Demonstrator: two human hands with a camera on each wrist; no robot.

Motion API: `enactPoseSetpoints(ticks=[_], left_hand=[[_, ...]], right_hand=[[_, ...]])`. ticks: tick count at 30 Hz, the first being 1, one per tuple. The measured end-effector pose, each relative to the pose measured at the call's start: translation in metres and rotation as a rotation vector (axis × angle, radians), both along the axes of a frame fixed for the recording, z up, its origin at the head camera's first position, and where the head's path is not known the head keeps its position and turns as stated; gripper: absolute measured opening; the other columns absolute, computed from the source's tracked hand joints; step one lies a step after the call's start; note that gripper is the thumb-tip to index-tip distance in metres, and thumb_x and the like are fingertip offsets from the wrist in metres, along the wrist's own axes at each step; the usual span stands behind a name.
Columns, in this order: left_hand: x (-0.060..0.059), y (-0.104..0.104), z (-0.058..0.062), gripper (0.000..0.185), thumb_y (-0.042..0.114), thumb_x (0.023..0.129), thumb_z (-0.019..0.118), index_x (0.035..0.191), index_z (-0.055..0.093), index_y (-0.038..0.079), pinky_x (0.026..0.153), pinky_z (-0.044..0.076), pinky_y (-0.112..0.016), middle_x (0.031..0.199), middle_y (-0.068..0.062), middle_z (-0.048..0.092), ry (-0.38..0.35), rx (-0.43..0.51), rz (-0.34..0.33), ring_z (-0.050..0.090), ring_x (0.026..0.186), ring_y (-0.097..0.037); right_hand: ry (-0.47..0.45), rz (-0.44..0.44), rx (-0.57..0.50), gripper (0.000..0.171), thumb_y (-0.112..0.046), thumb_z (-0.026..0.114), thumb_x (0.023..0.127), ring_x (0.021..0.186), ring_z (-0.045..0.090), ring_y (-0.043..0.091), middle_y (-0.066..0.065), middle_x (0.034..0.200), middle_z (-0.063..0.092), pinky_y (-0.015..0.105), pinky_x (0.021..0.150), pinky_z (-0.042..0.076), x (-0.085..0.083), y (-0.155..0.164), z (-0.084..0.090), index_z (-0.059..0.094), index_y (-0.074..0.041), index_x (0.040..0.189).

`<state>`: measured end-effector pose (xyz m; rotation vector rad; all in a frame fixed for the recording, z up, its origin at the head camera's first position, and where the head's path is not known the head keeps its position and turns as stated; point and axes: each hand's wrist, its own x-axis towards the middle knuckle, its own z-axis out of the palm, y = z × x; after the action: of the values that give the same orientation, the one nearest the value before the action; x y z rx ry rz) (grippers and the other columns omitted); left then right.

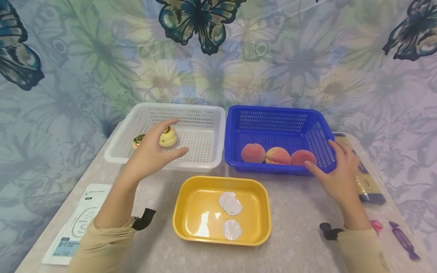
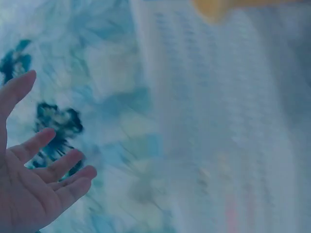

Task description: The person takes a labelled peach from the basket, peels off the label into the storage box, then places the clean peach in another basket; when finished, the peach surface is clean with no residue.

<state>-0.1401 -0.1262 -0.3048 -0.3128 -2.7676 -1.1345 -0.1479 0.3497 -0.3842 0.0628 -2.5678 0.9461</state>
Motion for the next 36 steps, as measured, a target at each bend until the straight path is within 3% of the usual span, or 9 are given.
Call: enactPoseSetpoints(ticks=[3, 6, 8, 13, 22, 28, 32, 36], left_hand=[[-0.001, -0.025, -0.016, 0.086, 0.039, 0.082, 0.08, 0.152, 0.035, 0.017, 0.117, 0.028, -0.061, 0.158, -0.011, 0.032, -0.033, 0.01, 0.087, 0.027, 0.147, -0.035], [0.0, -0.048, -0.03, 0.096, 0.041, 0.08, 0.082, 0.156, 0.029, 0.016, 0.114, 0.024, -0.068, 0.162, -0.017, 0.022, -0.079, -0.004, 0.181, 0.016, 0.149, -0.042], [0.001, -0.062, -0.038, 0.101, 0.042, 0.078, 0.083, 0.157, 0.026, 0.015, 0.113, 0.023, -0.07, 0.162, -0.02, 0.018, -0.091, -0.011, 0.24, 0.013, 0.149, -0.045], [0.004, -0.085, -0.054, 0.108, 0.049, 0.075, 0.083, 0.157, 0.023, 0.011, 0.112, 0.02, -0.072, 0.162, -0.024, 0.014, -0.091, -0.04, 0.364, 0.008, 0.149, -0.046], [0.008, -0.101, -0.075, 0.117, 0.059, 0.074, 0.08, 0.159, 0.015, 0.013, 0.114, 0.012, -0.074, 0.165, -0.021, -0.004, -0.134, 0.012, 0.49, -0.009, 0.152, -0.044], [0.01, -0.11, -0.083, 0.123, 0.059, 0.073, 0.081, 0.16, 0.009, 0.008, 0.113, 0.014, -0.075, 0.165, -0.019, -0.009, -0.144, 0.046, 0.502, -0.011, 0.152, -0.044], [0.009, -0.113, -0.085, 0.128, 0.058, 0.073, 0.082, 0.159, 0.004, 0.004, 0.116, 0.013, -0.071, 0.166, -0.019, -0.007, -0.138, 0.062, 0.491, -0.008, 0.152, -0.043], [0.008, -0.114, -0.086, 0.132, 0.058, 0.072, 0.083, 0.158, 0.001, 0.002, 0.117, 0.013, -0.07, 0.166, -0.019, -0.008, -0.147, 0.084, 0.474, -0.007, 0.152, -0.042]], right_hand=[[0.057, 0.055, -0.061, 0.078, -0.022, 0.08, 0.083, 0.14, 0.028, 0.025, 0.012, 0.153, 0.037, 0.04, 0.113, 0.025, 0.0, -0.019, 0.013, 0.041, -0.014, 0.151], [0.065, 0.131, -0.076, 0.076, -0.018, 0.079, 0.084, 0.128, 0.036, 0.02, 0.013, 0.147, 0.041, 0.022, 0.097, 0.029, 0.0, -0.041, 0.028, 0.042, -0.018, 0.15], [0.052, 0.189, -0.081, 0.075, -0.017, 0.079, 0.084, 0.125, 0.039, 0.021, 0.012, 0.145, 0.041, 0.025, 0.095, 0.031, 0.0, -0.059, 0.038, 0.043, -0.02, 0.15], [-0.004, 0.365, -0.094, 0.072, -0.017, 0.078, 0.086, 0.127, 0.043, 0.029, 0.009, 0.147, 0.04, 0.048, 0.099, 0.036, -0.006, -0.108, 0.058, 0.043, -0.023, 0.149], [-0.073, 0.647, -0.074, 0.066, -0.027, 0.076, 0.089, 0.125, 0.05, 0.025, 0.006, 0.145, 0.045, 0.049, 0.103, 0.044, -0.035, -0.201, 0.063, 0.044, -0.02, 0.147], [-0.185, 0.771, -0.111, 0.065, -0.027, 0.073, 0.091, 0.117, 0.056, 0.025, 0.006, 0.142, 0.048, 0.045, 0.097, 0.049, -0.055, -0.257, 0.055, 0.042, -0.016, 0.147], [-0.274, 0.798, -0.114, 0.066, -0.031, 0.072, 0.092, 0.114, 0.058, 0.027, 0.006, 0.141, 0.049, 0.046, 0.096, 0.051, -0.067, -0.292, 0.046, 0.042, -0.017, 0.148], [-0.334, 0.802, -0.073, 0.068, -0.034, 0.072, 0.091, 0.112, 0.06, 0.024, 0.005, 0.142, 0.048, 0.038, 0.094, 0.053, -0.077, -0.322, 0.039, 0.041, -0.019, 0.15]])
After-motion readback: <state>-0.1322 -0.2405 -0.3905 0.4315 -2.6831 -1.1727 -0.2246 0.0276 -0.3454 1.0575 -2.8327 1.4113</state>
